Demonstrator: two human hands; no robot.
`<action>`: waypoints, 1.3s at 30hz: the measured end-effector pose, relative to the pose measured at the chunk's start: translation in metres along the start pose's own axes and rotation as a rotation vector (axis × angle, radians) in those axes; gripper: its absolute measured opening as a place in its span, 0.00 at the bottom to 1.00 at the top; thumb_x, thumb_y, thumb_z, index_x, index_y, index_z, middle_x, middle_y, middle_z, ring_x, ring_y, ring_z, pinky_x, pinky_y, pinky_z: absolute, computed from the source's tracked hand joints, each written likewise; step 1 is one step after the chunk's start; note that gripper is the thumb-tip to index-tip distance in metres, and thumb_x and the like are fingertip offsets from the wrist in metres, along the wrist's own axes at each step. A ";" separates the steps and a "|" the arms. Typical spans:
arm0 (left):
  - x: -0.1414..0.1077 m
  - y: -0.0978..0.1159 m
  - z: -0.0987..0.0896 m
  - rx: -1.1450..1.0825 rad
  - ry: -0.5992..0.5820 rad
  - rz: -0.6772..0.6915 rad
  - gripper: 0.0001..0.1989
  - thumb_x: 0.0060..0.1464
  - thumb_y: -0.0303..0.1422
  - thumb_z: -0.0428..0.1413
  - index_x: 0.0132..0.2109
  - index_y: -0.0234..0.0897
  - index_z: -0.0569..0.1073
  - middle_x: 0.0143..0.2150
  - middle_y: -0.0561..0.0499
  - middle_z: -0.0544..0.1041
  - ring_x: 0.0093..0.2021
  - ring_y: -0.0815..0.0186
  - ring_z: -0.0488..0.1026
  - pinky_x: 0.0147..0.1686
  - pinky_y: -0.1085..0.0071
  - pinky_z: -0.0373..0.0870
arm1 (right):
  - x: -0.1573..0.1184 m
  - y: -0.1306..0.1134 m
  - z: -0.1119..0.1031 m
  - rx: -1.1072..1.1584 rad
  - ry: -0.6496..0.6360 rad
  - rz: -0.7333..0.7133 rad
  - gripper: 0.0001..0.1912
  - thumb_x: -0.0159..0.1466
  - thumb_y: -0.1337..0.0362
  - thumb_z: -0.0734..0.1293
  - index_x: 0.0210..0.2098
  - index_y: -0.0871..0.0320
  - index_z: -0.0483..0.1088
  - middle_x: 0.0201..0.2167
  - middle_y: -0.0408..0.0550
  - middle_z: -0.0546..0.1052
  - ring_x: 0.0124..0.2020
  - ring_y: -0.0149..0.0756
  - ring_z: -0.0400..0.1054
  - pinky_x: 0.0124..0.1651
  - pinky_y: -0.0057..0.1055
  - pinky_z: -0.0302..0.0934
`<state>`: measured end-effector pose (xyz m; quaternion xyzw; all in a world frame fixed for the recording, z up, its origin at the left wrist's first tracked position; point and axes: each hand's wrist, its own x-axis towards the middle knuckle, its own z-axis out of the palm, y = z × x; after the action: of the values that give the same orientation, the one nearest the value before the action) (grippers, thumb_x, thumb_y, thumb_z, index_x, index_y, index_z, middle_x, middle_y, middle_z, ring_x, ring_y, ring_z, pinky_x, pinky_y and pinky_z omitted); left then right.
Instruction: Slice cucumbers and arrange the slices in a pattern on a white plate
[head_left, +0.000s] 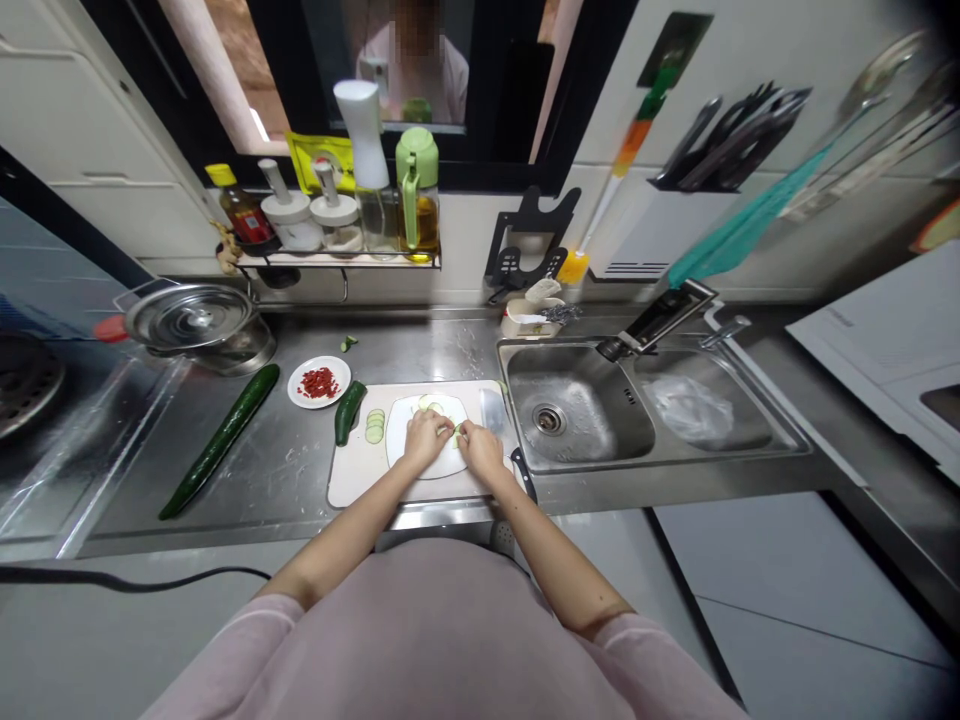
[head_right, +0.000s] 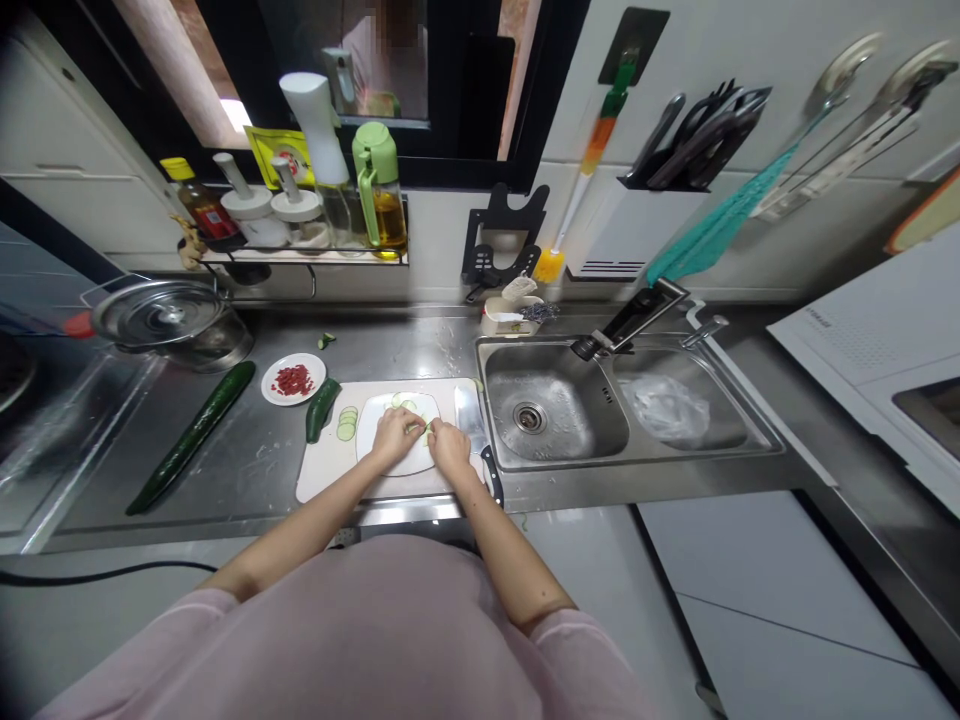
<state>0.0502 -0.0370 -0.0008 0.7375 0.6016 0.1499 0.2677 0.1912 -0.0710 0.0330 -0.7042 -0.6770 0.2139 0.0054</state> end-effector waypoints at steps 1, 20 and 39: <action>0.000 0.000 0.000 0.000 -0.001 -0.001 0.10 0.57 0.37 0.55 0.41 0.45 0.80 0.43 0.48 0.76 0.49 0.57 0.65 0.49 0.63 0.60 | 0.000 0.000 0.001 0.002 -0.002 -0.001 0.12 0.67 0.61 0.58 0.47 0.53 0.69 0.44 0.50 0.78 0.44 0.39 0.71 0.40 0.29 0.55; -0.009 -0.003 -0.016 0.120 -0.009 0.135 0.15 0.61 0.41 0.50 0.47 0.48 0.79 0.45 0.45 0.73 0.50 0.56 0.62 0.49 0.60 0.56 | -0.007 -0.009 -0.003 -0.059 -0.026 0.024 0.16 0.69 0.58 0.56 0.54 0.50 0.66 0.46 0.52 0.76 0.46 0.39 0.70 0.42 0.30 0.56; -0.009 -0.003 -0.012 0.037 0.048 0.027 0.11 0.59 0.38 0.53 0.43 0.44 0.79 0.45 0.46 0.75 0.50 0.56 0.63 0.50 0.59 0.57 | -0.002 0.013 0.012 0.273 0.166 0.232 0.17 0.66 0.60 0.58 0.52 0.55 0.68 0.34 0.46 0.77 0.39 0.38 0.71 0.39 0.27 0.55</action>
<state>0.0386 -0.0429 0.0081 0.7466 0.6007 0.1600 0.2372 0.2000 -0.0772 0.0190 -0.7855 -0.5532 0.2441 0.1318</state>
